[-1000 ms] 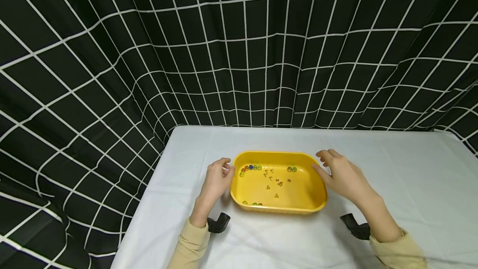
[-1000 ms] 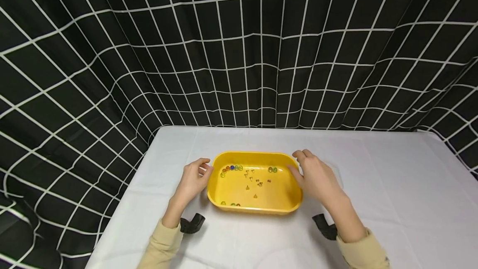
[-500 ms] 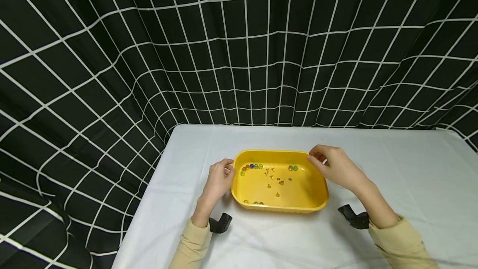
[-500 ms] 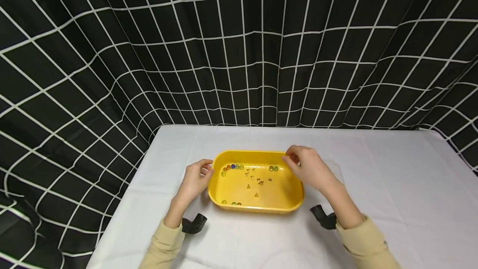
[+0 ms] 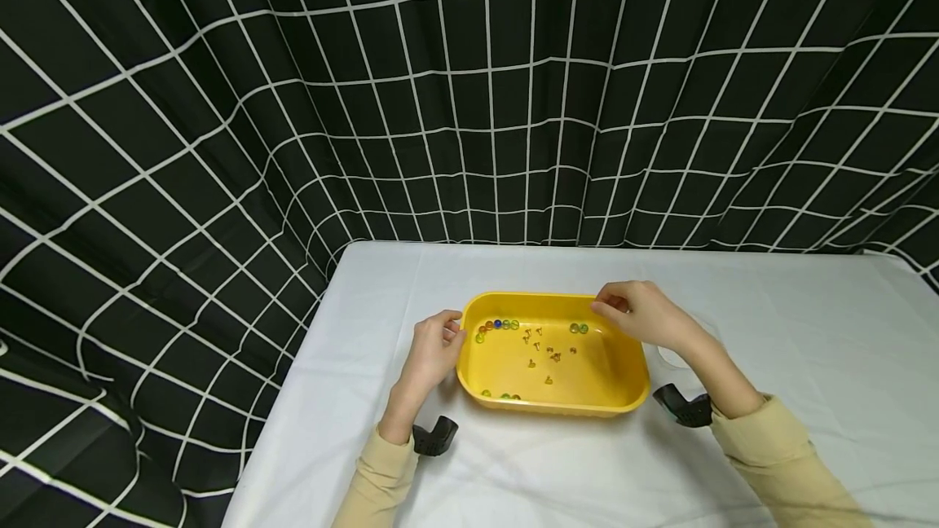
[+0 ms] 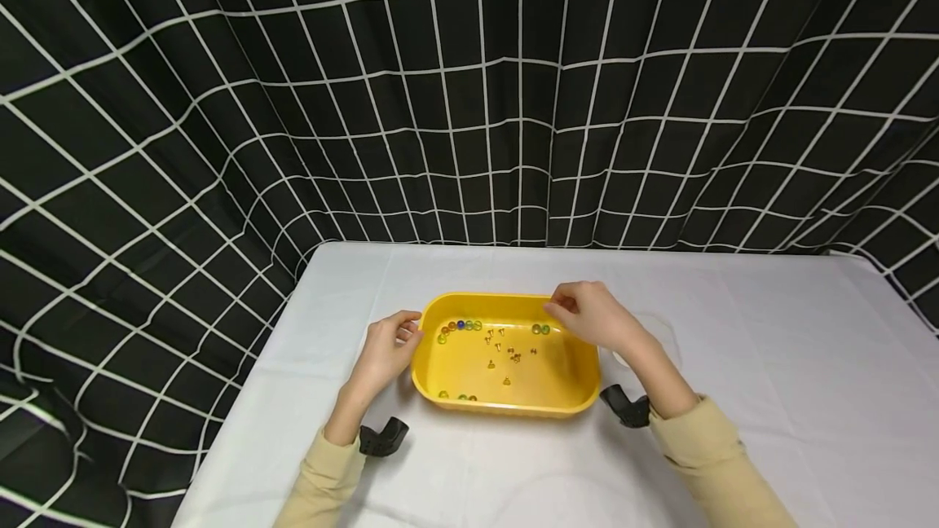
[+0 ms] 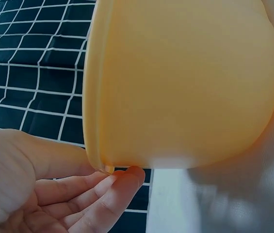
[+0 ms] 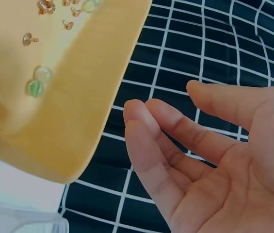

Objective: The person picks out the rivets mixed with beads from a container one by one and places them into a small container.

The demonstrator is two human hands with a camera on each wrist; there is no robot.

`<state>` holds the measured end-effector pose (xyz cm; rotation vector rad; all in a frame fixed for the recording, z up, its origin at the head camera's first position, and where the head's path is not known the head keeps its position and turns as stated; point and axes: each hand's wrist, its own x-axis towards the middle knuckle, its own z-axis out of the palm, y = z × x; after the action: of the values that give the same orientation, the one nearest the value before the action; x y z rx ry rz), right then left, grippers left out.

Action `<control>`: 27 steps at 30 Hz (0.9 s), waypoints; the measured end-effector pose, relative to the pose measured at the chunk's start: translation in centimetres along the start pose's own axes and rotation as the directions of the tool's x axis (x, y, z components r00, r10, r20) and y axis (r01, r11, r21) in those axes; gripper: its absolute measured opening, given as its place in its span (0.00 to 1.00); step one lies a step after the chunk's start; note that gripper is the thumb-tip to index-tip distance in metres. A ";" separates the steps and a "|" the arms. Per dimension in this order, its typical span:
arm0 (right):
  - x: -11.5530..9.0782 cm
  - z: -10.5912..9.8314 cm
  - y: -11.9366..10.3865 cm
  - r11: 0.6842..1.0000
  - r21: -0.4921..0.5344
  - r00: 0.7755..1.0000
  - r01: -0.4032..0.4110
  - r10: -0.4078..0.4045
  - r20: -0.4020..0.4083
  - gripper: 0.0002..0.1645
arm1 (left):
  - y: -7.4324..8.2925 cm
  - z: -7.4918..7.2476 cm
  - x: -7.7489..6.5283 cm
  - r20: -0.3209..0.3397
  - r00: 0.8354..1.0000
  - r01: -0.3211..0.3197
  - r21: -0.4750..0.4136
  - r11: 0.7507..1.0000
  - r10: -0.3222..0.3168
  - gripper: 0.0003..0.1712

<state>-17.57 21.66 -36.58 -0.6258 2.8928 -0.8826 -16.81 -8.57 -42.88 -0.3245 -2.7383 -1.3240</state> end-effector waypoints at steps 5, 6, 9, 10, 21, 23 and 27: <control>0.7 0.1 0.0 0.998 0.055 0.994 -0.043 0.038 0.098 0.11 | 0.0 -0.1 0.0 0.001 1.000 0.003 0.001 1.000 -0.003 0.15; 0.9 0.1 0.0 0.996 0.068 0.991 -0.057 0.049 0.121 0.12 | 0.0 -0.1 0.0 0.000 1.000 0.001 0.002 1.000 -0.001 0.15; 1.3 0.3 -0.1 0.991 0.097 0.980 -0.095 0.076 0.183 0.13 | 0.0 -0.2 0.0 -0.003 1.000 -0.002 0.004 1.000 0.002 0.15; 1.4 0.4 -0.1 0.990 0.100 0.977 -0.104 0.082 0.198 0.13 | 0.0 -0.2 0.1 -0.004 1.000 -0.004 0.005 1.000 0.004 0.15; 3.3 1.4 0.3 0.978 0.110 0.942 -0.175 0.134 0.307 0.13 | -0.1 -0.2 0.1 0.007 1.000 -0.002 0.017 1.000 0.002 0.15; 3.5 1.5 0.3 0.975 0.111 0.936 -0.191 0.147 0.320 0.13 | -0.1 -0.2 0.1 0.012 1.000 0.009 0.016 1.000 -0.009 0.15; 3.8 1.8 0.4 0.971 0.111 0.925 -0.213 0.163 0.342 0.13 | -0.1 -0.2 0.2 0.021 1.000 0.019 0.013 1.000 -0.020 0.16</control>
<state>-20.87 19.54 -38.01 -0.4252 2.5106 -0.8592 -17.00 -8.72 -42.83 -0.3131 -2.7732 -1.3140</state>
